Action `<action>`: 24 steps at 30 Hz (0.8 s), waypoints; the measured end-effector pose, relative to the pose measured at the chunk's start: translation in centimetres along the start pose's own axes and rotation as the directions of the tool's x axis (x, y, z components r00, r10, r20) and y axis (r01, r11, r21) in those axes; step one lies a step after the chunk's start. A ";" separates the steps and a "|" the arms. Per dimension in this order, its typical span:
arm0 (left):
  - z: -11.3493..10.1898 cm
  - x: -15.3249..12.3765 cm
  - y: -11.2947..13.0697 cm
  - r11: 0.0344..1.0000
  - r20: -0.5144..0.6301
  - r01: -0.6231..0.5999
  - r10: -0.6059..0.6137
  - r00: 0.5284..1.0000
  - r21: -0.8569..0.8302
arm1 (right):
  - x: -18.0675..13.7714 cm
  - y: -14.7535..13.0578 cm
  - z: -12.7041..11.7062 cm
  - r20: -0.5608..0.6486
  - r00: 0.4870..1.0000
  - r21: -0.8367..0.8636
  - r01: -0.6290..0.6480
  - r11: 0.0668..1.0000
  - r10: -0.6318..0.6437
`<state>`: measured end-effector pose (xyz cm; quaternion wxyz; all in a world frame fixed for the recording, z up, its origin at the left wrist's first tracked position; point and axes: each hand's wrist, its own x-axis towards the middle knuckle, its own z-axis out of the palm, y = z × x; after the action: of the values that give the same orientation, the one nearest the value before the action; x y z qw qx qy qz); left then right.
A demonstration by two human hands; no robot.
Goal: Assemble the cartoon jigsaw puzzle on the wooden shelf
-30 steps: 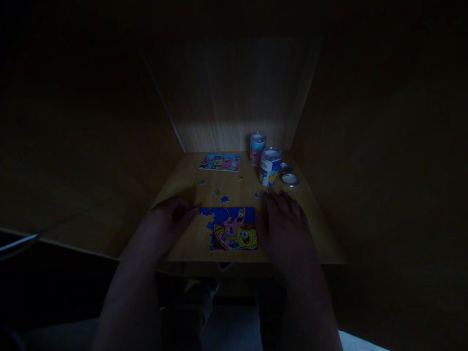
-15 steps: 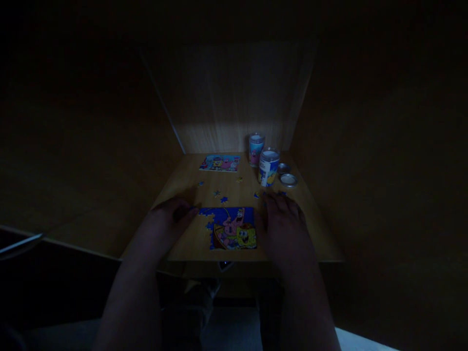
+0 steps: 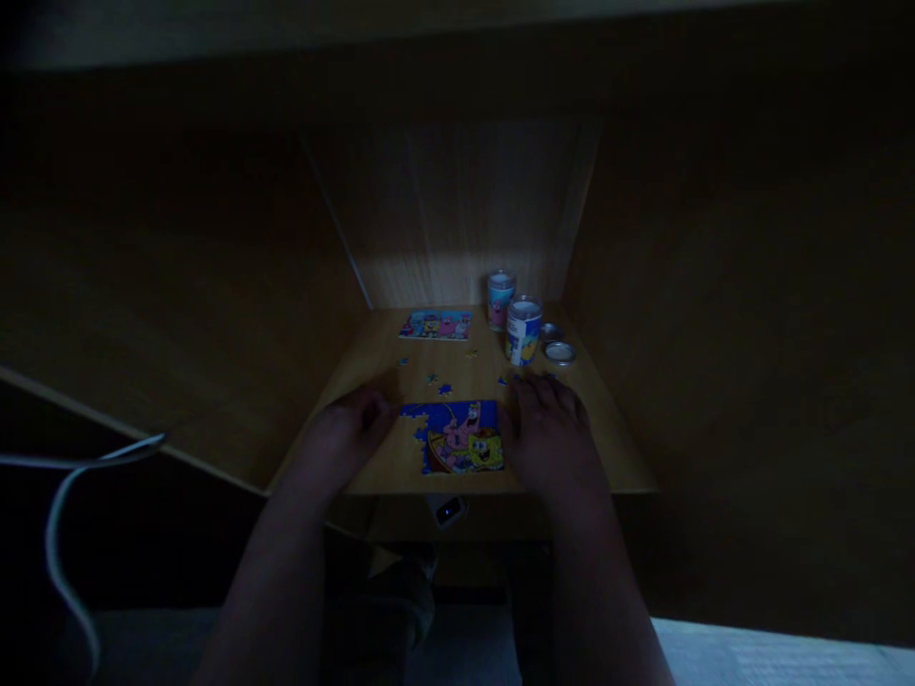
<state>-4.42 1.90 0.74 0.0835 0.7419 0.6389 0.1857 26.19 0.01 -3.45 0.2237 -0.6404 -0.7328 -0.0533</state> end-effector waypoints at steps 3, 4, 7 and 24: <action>0.3 0.2 0.1 0.993 -0.007 0.002 -0.002 1.000 0.118 | 0.0 -0.2 -0.1 0.011 1.000 -0.020 -0.004 1.000 0.004; 0.4 0.2 0.2 0.990 -0.016 0.010 -0.008 1.000 0.140 | 0.0 -0.3 -0.1 0.018 1.000 -0.024 -0.003 1.000 0.003; 0.4 0.2 0.4 0.987 -0.033 0.033 -0.028 0.999 0.156 | 0.1 -0.4 -0.2 0.039 0.999 -0.021 -0.014 1.000 0.015; -1.8 -0.3 -1.4 0.973 -0.027 0.116 -0.123 0.992 -0.199 | 0.7 -1.4 -1.6 0.183 0.979 0.003 -0.088 0.996 0.086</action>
<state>-6.37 1.64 1.83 0.1553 0.6864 0.6622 0.2573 25.25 -0.18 -1.45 0.1610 -0.6730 -0.7217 0.0195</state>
